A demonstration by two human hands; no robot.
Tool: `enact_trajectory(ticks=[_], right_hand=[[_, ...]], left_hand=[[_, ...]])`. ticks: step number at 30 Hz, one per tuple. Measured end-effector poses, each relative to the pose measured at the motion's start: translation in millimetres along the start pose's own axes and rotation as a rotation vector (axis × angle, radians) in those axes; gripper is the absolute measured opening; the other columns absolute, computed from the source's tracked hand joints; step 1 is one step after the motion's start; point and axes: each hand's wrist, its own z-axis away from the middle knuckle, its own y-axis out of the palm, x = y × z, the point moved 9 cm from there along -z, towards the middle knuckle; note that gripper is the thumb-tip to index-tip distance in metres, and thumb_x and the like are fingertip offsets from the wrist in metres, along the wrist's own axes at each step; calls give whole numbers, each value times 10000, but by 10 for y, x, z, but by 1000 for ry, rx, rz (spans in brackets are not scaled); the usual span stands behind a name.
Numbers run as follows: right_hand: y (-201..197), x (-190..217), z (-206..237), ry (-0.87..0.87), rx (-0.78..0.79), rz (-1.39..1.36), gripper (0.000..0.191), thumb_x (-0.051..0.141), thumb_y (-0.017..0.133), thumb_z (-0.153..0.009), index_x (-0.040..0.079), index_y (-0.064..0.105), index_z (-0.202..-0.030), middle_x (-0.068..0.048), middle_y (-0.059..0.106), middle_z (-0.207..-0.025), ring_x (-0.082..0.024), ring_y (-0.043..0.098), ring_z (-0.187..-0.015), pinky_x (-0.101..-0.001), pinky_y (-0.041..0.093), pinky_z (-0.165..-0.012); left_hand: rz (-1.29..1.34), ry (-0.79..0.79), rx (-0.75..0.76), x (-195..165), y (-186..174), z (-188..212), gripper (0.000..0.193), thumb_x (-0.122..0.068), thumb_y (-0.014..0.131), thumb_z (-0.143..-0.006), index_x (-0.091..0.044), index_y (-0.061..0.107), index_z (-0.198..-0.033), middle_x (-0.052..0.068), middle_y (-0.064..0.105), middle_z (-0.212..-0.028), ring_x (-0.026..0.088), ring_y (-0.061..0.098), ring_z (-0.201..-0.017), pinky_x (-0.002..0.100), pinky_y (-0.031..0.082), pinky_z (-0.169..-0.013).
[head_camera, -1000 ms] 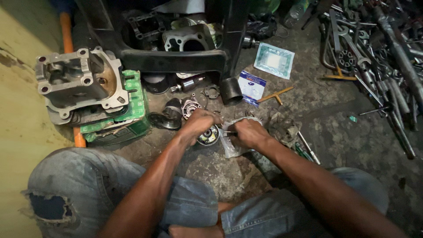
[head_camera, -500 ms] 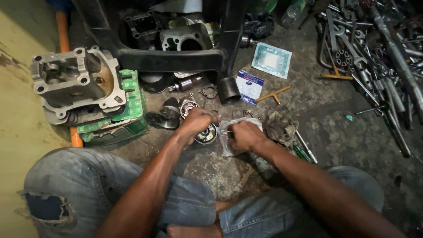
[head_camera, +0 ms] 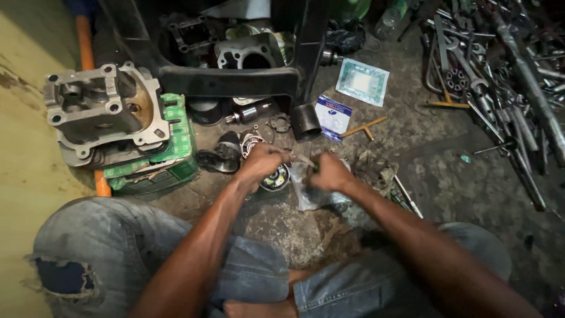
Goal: The person sits on the floor and assembles small mechanical components, including a circular housing, a yellow gear, and a metal shaft. They use a screwdriver to tighten screws on the assembly and handle various small parts and tools scattered around them.
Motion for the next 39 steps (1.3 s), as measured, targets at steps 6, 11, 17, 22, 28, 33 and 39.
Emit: enact_trajectory(ticks=[6, 11, 17, 22, 28, 33, 39], right_hand=[[-292, -146, -80, 69, -15, -785, 78, 120, 742, -839, 60, 698, -865, 9, 592, -639, -88, 436, -490, -259, 320, -424], [-211, -53, -31, 56, 36, -803, 58, 122, 677, -869, 73, 694, -843, 23, 608, -656, -71, 461, -522, -233, 346, -438], [-220, -31, -36, 61, 18, -838, 83, 123, 653, -880, 68, 711, -857, 16, 593, -654, -76, 447, -512, -244, 347, -437], [-262, -74, -42, 56, -2, -798, 37, 65, 690, -840, 34, 689, -859, -7, 608, -660, -88, 463, -508, -255, 361, -436], [-256, -56, -52, 62, 29, -773, 43, 22, 710, -818, 26, 721, -859, -50, 701, -706, -93, 537, -522, -239, 408, -454], [-257, -60, -49, 67, 77, -856, 124, 14, 696, -834, 22, 687, -958, -68, 697, -743, -99, 525, -505, -240, 395, -412], [-296, -101, -80, 67, 53, -843, 355, 19, 686, -827, 40, 607, -1171, -58, 681, -790, -82, 536, -530, -229, 418, -422]], left_hand=[[149, 3, 91, 32, 216, -29, 323, -269, 734, -854, -44, 777, -1081, 117, 776, -1028, 219, 699, -942, 375, 535, -845], [106, 97, 64, 13, 340, -37, 313, -250, 746, -868, -37, 782, -1095, 101, 786, -1006, 185, 693, -917, 341, 522, -842], [143, 132, 52, -10, 308, -38, 275, -203, 773, -850, -43, 786, -1072, 75, 786, -980, 163, 699, -867, 324, 543, -799], [138, 191, 103, -87, 346, 5, 272, -220, 778, -850, -43, 790, -1055, 56, 787, -960, 140, 700, -862, 300, 540, -792], [77, 177, 83, -60, 350, 15, 219, -236, 718, -899, -51, 768, -1006, 23, 718, -837, 117, 615, -737, 279, 500, -671], [130, 254, 54, -95, 339, -6, 196, -214, 691, -939, -32, 755, -973, 19, 626, -744, 87, 505, -622, 288, 384, -527], [108, 405, 36, -217, 344, -16, 153, -177, 711, -904, -36, 736, -959, -20, 690, -781, 45, 601, -668, 237, 495, -571]])
